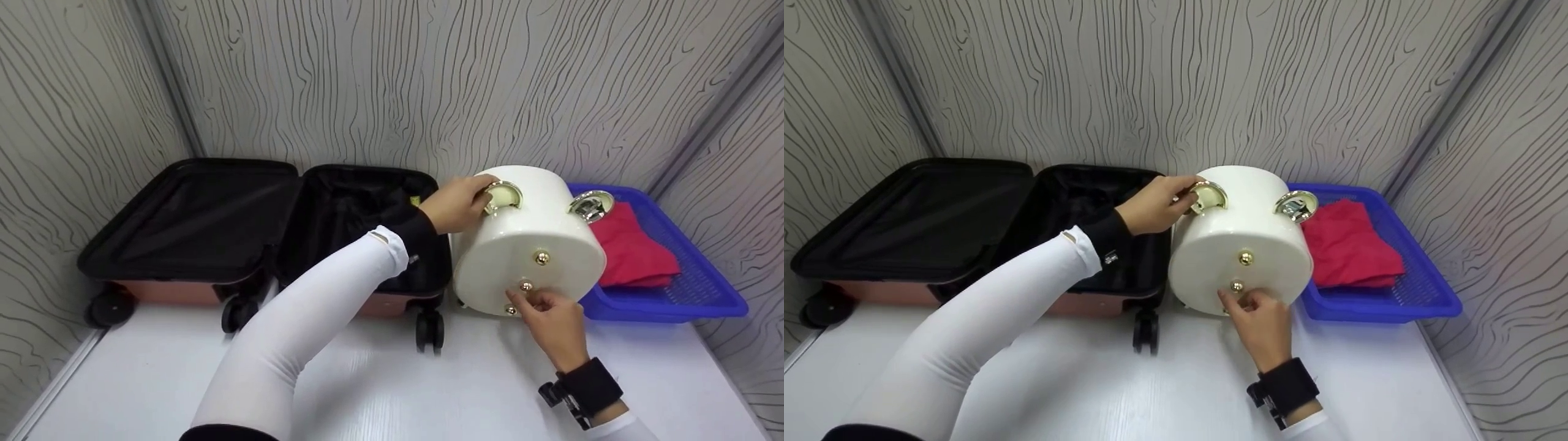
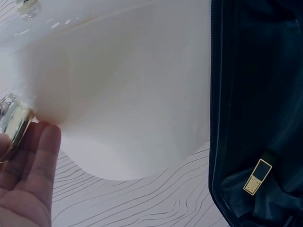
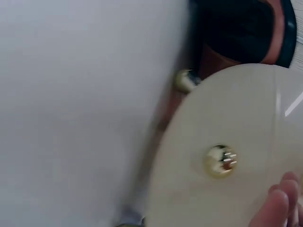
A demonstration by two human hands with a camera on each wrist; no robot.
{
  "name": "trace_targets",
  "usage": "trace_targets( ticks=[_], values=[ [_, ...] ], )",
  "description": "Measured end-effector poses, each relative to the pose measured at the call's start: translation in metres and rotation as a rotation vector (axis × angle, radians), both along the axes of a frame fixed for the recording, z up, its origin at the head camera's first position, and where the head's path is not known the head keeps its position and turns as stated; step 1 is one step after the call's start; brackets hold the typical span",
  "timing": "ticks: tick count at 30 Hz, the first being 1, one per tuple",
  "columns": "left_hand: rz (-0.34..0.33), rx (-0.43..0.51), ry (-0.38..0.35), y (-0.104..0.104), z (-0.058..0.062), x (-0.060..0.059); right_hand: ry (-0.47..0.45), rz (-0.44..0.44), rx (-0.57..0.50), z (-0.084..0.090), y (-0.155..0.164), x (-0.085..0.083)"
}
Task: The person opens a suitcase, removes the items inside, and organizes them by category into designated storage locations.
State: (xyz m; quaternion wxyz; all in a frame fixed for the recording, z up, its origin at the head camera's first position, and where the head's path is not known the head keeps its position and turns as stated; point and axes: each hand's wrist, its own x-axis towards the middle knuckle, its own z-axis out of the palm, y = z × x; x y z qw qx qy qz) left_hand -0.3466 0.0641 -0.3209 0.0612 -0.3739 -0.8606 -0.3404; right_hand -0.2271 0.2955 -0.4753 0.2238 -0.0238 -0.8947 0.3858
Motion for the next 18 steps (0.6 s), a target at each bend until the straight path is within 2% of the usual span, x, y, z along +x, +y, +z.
trace_targets(
  ticks=[3, 5, 8, 12, 15, 18],
  values=[
    [-0.006, 0.013, 0.005, 0.000, -0.001, -0.001, -0.019, 0.024, 0.164, -0.011, 0.004, 0.000],
    [-0.010, 0.020, 0.005, -0.001, -0.002, -0.002, -0.042, 0.060, 0.200, -0.016, 0.005, -0.002],
    [-0.038, 0.032, -0.029, -0.003, -0.002, -0.004, -0.084, 0.108, 0.178, -0.020, 0.005, -0.004],
    [-0.088, 0.042, -0.128, -0.013, -0.004, -0.012, -0.151, 0.133, 0.129, -0.020, 0.001, -0.003],
    [-0.080, 0.029, -0.173, -0.024, -0.008, -0.021, -0.177, 0.142, 0.106, -0.018, -0.001, 0.001],
    [-0.045, 0.003, -0.181, -0.036, -0.015, -0.030, -0.185, 0.148, 0.098, -0.017, -0.001, 0.005]
  ],
)
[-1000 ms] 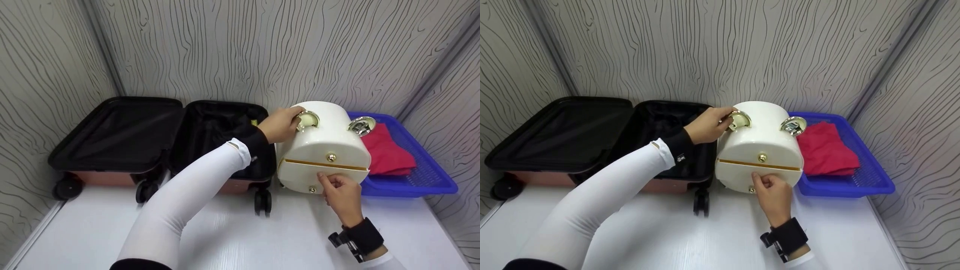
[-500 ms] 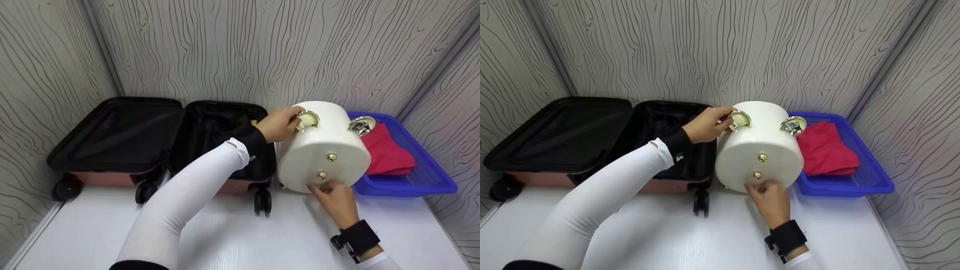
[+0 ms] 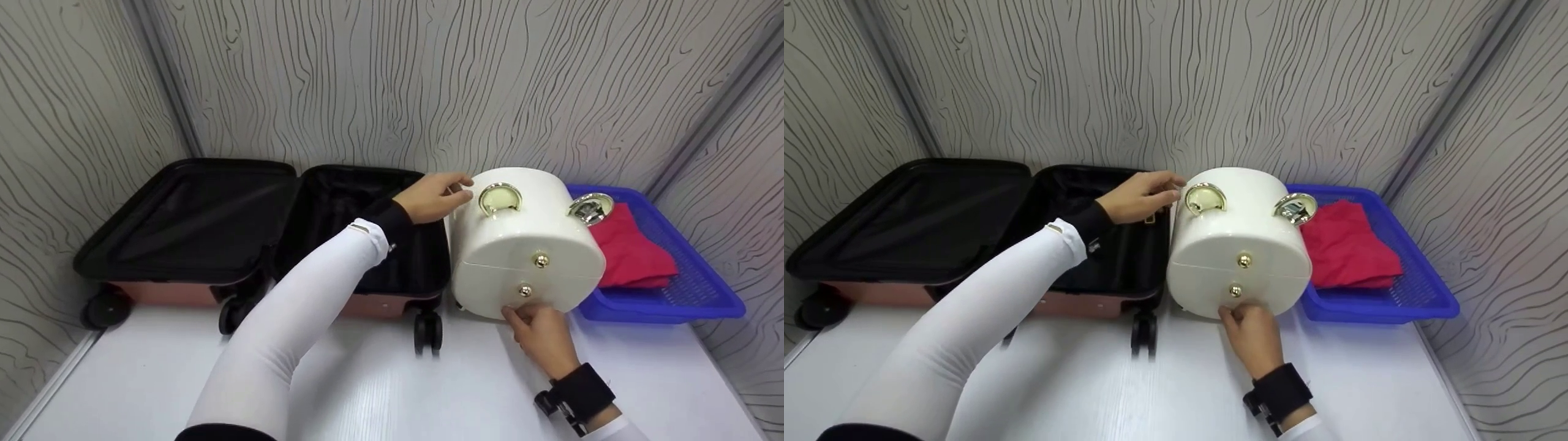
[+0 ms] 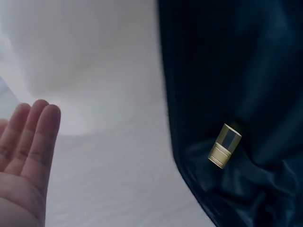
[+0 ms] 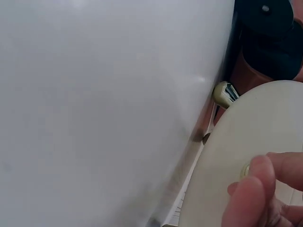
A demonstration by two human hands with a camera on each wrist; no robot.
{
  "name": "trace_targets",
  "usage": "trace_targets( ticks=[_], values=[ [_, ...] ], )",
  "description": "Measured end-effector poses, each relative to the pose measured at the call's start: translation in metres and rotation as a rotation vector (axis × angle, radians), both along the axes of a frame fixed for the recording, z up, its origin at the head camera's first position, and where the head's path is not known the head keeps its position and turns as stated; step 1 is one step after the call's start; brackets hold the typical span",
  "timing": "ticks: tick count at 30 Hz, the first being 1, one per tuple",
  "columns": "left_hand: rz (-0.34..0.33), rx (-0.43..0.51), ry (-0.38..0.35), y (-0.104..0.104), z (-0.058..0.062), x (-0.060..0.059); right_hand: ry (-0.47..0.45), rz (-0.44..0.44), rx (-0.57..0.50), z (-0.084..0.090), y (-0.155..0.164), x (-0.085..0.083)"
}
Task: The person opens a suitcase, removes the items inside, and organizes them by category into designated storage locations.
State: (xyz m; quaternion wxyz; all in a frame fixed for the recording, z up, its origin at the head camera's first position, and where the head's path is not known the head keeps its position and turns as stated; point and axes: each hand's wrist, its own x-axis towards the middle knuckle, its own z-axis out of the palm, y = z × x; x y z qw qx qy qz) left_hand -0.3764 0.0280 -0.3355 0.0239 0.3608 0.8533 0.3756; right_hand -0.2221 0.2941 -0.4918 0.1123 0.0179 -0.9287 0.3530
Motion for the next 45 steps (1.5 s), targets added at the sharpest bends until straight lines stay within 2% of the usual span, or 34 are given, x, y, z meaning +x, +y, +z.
trace_targets(
  ticks=[3, 6, 9, 12, 17, 20, 24, 31, 38, 45],
  values=[
    [0.006, -0.028, -0.006, -0.007, -0.007, -0.003, -0.006, 0.004, 0.001, -0.001, 0.000, 0.004],
    [-0.041, -0.037, -0.002, -0.003, -0.009, 0.003, -0.017, -0.001, 0.002, -0.001, 0.001, 0.008],
    [-0.112, -0.014, 0.034, 0.009, -0.003, 0.012, -0.028, -0.005, -0.007, 0.001, 0.001, 0.008],
    [-0.129, 0.008, 0.096, 0.022, 0.007, 0.019, -0.036, -0.003, -0.018, 0.003, 0.001, 0.007],
    [-0.040, -0.010, 0.198, 0.037, 0.017, 0.022, -0.054, 0.004, -0.041, 0.005, 0.001, 0.003],
    [0.022, -0.032, 0.248, 0.044, 0.017, 0.023, -0.059, 0.001, -0.056, 0.005, 0.001, 0.001],
    [0.067, -0.025, 0.286, 0.048, 0.014, 0.024, -0.074, -0.007, -0.064, 0.005, 0.001, 0.002],
    [0.079, -0.020, 0.293, 0.048, 0.015, 0.023, -0.097, -0.019, -0.047, 0.008, -0.001, 0.018],
    [0.095, -0.034, 0.261, 0.044, 0.016, 0.023, -0.120, -0.027, -0.071, 0.008, -0.003, 0.044],
    [0.079, -0.015, 0.286, 0.044, 0.013, 0.022, -0.109, -0.031, -0.047, 0.004, -0.004, 0.067]
  ],
)
